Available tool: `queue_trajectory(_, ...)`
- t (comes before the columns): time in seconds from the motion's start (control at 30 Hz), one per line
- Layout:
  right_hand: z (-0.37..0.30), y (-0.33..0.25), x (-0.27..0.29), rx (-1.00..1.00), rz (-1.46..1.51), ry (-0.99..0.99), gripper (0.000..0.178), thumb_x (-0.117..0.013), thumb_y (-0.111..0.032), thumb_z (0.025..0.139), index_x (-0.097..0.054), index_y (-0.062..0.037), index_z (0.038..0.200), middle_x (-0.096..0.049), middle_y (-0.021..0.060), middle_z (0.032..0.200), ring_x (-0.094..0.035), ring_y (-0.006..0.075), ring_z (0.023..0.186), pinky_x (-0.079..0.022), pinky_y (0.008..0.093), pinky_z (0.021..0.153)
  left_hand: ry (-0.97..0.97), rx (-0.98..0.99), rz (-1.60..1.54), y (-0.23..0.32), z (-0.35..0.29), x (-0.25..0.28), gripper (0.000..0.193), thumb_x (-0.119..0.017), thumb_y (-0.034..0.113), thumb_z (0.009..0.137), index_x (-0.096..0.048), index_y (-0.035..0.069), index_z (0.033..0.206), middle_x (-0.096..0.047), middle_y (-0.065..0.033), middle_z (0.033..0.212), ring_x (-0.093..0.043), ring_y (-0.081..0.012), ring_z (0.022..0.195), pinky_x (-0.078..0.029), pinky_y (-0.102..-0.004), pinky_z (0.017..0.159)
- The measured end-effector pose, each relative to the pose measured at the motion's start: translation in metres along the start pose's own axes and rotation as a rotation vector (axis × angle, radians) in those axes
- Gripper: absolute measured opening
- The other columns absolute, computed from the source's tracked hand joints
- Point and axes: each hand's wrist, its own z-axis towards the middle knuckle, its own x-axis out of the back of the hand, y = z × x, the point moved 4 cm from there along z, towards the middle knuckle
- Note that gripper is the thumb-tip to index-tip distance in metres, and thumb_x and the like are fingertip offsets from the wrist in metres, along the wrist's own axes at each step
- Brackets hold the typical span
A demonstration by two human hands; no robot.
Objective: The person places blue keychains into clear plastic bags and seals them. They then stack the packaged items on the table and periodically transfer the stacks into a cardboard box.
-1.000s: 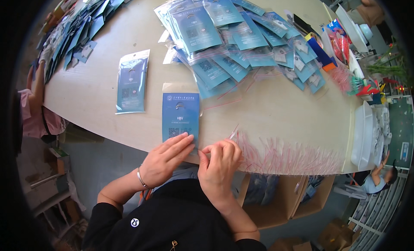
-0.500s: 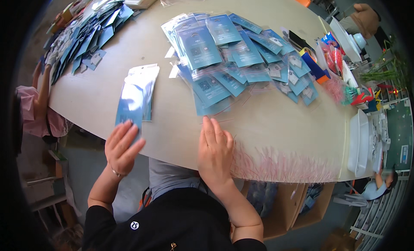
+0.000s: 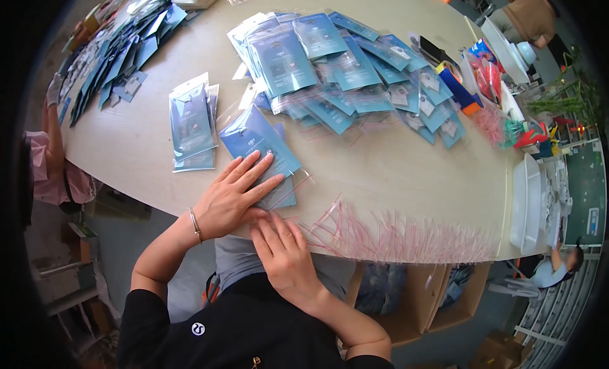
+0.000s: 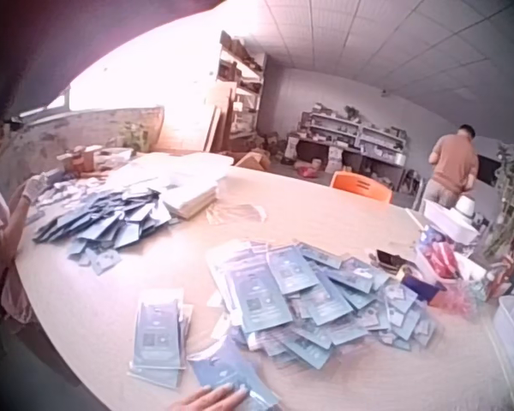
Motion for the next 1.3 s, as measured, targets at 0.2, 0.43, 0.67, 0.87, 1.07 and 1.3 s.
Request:
queue_trajectory(0.2, -0.002, 0.025, 0.012, -0.181, 0.012, 0.057, 0.036, -0.069, -0.012, 0.088, -0.055, -0.0002, 0.119, -0.059, 0.0165, 0.135, -0.05, 0.038, 0.131, -0.039, 0.0538, 0.106, -0.038, 0.059, -0.058, -0.004, -0.033, 0.008, 0.069, -0.072, 0.028, 0.084, -0.046, 0.014, 0.146, -0.043, -0.0121, 0.153, -0.036, -0.0324, 0.143, -0.028, -0.0486, 0.118)
queue_trajectory(0.43, 0.001, 0.045, 0.03, -0.203, -0.041, 0.225, 0.016, -0.071, -0.004, 0.082, -0.066, -0.0024, 0.098, -0.066, 0.0122, 0.119, -0.06, 0.0343, 0.115, -0.044, 0.0463, 0.098, 0.073, 0.008, -0.018, 0.009, -0.044, 0.001, 0.058, -0.074, 0.022, 0.082, -0.056, 0.019, 0.137, -0.043, -0.0104, 0.152, -0.038, -0.0307, 0.142, -0.029, -0.0509, 0.116)
queue_trajectory(0.67, 0.008, 0.028, 0.02, -0.193, 0.106, 0.176, 0.024, -0.077, -0.006, 0.073, -0.069, -0.0061, 0.095, -0.057, 0.0057, 0.095, -0.056, 0.0253, 0.094, -0.044, 0.0394, 0.079, -0.045, 0.022, -0.001, 0.011, -0.038, -0.001, 0.065, -0.073, 0.024, 0.083, -0.05, 0.022, 0.144, -0.036, -0.0105, 0.157, -0.031, -0.0328, 0.146, -0.022, -0.0502, 0.119)
queue_trajectory(0.87, 0.009, 0.022, 0.015, -0.066, -0.039, 0.05, 0.011, -0.067, -0.009, 0.081, -0.059, -0.0046, 0.087, -0.052, 0.0086, 0.091, -0.052, 0.0275, 0.094, -0.041, 0.041, 0.082, -0.062, 0.054, 0.034, 0.017, -0.033, 0.005, 0.065, -0.072, 0.02, 0.079, -0.053, 0.018, 0.141, -0.039, -0.0112, 0.155, -0.031, -0.0336, 0.146, -0.021, -0.0489, 0.12)
queue_trajectory(1.07, -0.031, 0.006, 0.051, -0.009, 0.444, -0.115, 0.01, -0.066, -0.013, 0.085, -0.058, -0.0069, 0.087, -0.051, 0.0088, 0.092, -0.05, 0.0275, 0.098, -0.04, 0.0391, 0.091, -0.059, 0.063, 0.083, 0.02, -0.027, -0.002, 0.066, -0.072, 0.014, 0.078, -0.053, 0.016, 0.142, -0.039, -0.0135, 0.155, -0.03, -0.0355, 0.146, -0.02, -0.0496, 0.12)
queue_trajectory(1.3, -0.262, 0.211, 0.225, -0.983, -0.237, 1.298, 0.021, -0.057, -0.016, 0.1, -0.061, 0.0037, 0.102, -0.06, 0.0083, 0.094, -0.054, 0.0179, 0.085, -0.045, 0.0319, 0.079, -0.071, 0.084, 0.124, 0.023, -0.032, 0.002, 0.07, -0.072, 0.011, 0.075, -0.053, 0.015, 0.142, -0.038, -0.0139, 0.156, -0.029, -0.0352, 0.147, -0.018, -0.049, 0.121)
